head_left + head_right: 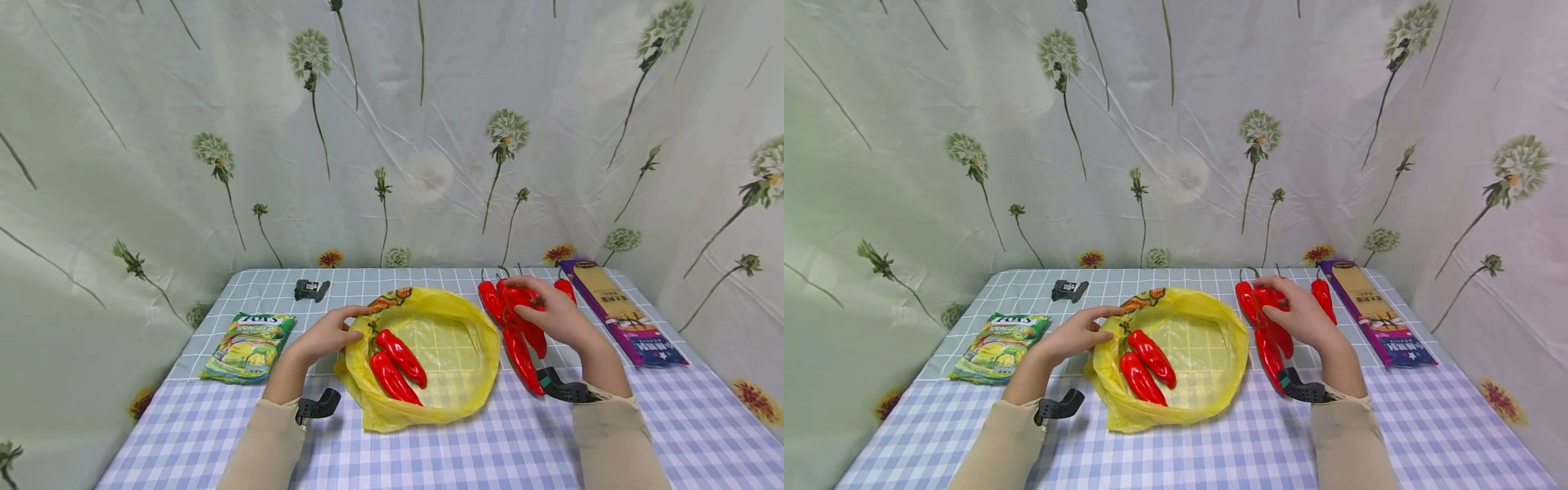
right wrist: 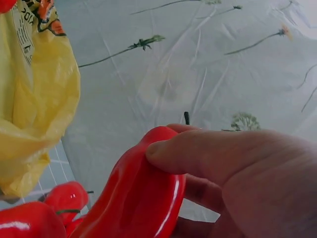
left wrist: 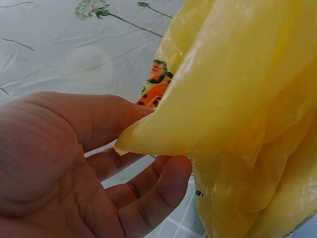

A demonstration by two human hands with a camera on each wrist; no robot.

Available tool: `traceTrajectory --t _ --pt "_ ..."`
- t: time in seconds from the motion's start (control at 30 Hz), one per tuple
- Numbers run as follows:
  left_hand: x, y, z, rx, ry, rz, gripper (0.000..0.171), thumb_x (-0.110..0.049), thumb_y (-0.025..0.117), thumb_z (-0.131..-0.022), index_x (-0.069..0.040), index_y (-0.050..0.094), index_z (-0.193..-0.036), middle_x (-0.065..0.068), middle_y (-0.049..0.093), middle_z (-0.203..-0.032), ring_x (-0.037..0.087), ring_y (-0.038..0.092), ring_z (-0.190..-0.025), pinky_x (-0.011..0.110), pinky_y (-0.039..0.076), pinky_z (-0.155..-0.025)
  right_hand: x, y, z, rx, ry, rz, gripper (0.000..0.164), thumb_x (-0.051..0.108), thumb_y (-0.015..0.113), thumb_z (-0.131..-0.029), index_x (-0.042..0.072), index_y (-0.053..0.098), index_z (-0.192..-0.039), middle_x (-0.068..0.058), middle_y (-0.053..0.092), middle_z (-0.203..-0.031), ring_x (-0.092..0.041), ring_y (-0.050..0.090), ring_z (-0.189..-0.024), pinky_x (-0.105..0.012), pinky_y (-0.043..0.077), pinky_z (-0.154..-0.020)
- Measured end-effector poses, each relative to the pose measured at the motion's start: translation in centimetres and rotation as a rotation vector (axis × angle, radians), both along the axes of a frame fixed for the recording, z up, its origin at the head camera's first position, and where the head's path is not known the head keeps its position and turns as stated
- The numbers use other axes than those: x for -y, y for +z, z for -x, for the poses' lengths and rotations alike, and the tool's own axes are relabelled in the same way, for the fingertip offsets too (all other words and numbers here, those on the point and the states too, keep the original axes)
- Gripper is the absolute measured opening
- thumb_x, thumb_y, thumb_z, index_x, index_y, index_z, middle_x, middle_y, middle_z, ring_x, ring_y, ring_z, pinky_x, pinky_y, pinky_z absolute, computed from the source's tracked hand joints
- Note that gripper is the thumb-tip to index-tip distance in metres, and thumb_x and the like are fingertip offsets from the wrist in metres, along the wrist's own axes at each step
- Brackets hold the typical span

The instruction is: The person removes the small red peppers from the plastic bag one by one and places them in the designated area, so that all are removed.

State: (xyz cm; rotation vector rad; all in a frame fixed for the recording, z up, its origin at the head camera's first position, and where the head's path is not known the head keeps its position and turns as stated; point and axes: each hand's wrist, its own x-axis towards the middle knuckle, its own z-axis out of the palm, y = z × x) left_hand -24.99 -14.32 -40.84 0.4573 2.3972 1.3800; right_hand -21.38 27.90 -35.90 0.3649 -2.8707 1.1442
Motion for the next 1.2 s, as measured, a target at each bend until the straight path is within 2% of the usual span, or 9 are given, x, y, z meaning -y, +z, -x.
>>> traceTrajectory --t 0.13,0.3,0.63,0.93,1.2 --pt "0.0 0.0 -0.1 -0.006 0.011 0.012 0.05 -0.006 0.059 -0.095 -0.011 0.052 -0.144 0.018 0.061 -0.13 0.017 0.063 -0.078 0.03 0.056 -0.064 -0.6 -0.3 0.1 0.029 -0.01 -0.029 0.049 0.015 0.065 -0.095 0.015 0.05 -0.142 -0.025 0.05 -0.144 -0.05 0.057 -0.118 -0.047 0.062 -0.078" --pt "-0.1 -0.1 -0.2 0.005 0.033 0.033 0.049 -0.007 0.059 -0.095 -0.014 0.054 -0.143 0.016 0.061 -0.13 0.018 0.063 -0.078 0.03 0.057 -0.064 -1.4 -0.4 0.0 0.069 -0.012 -0.063 0.047 0.016 0.067 -0.093 0.012 0.054 -0.138 -0.027 0.053 -0.139 -0.049 0.053 -0.119 -0.045 0.062 -0.076" --pt "0.0 -0.1 -0.2 -0.02 0.006 0.024 0.049 -0.007 0.06 -0.095 -0.012 0.053 -0.143 0.017 0.061 -0.13 0.017 0.061 -0.075 0.03 0.055 -0.062 -2.7 -1.4 0.3 0.14 -0.019 -0.092 0.046 0.015 0.069 -0.091 0.009 0.056 -0.135 -0.027 0.056 -0.134 -0.047 0.054 -0.119 -0.044 0.061 -0.081" --pt "0.0 -0.2 -0.1 -0.03 -0.001 0.024 0.05 -0.003 0.061 -0.093 -0.011 0.054 -0.142 0.018 0.057 -0.136 0.017 0.062 -0.076 0.03 0.056 -0.063 -3.5 -2.1 0.2 0.245 0.003 -0.078 0.043 0.015 0.07 -0.091 0.007 0.057 -0.131 -0.027 0.057 -0.13 -0.036 0.059 -0.111 -0.04 0.061 -0.081" --pt "-0.1 -0.1 -0.2 -0.033 0.001 0.031 0.05 -0.003 0.061 -0.093 -0.012 0.054 -0.142 0.018 0.054 -0.139 0.016 0.061 -0.076 0.03 0.056 -0.063 -3.9 -2.7 0.1 0.293 -0.006 -0.066 0.041 0.014 0.069 -0.091 0.007 0.058 -0.13 -0.026 0.056 -0.128 -0.038 0.056 -0.113 -0.041 0.061 -0.082"
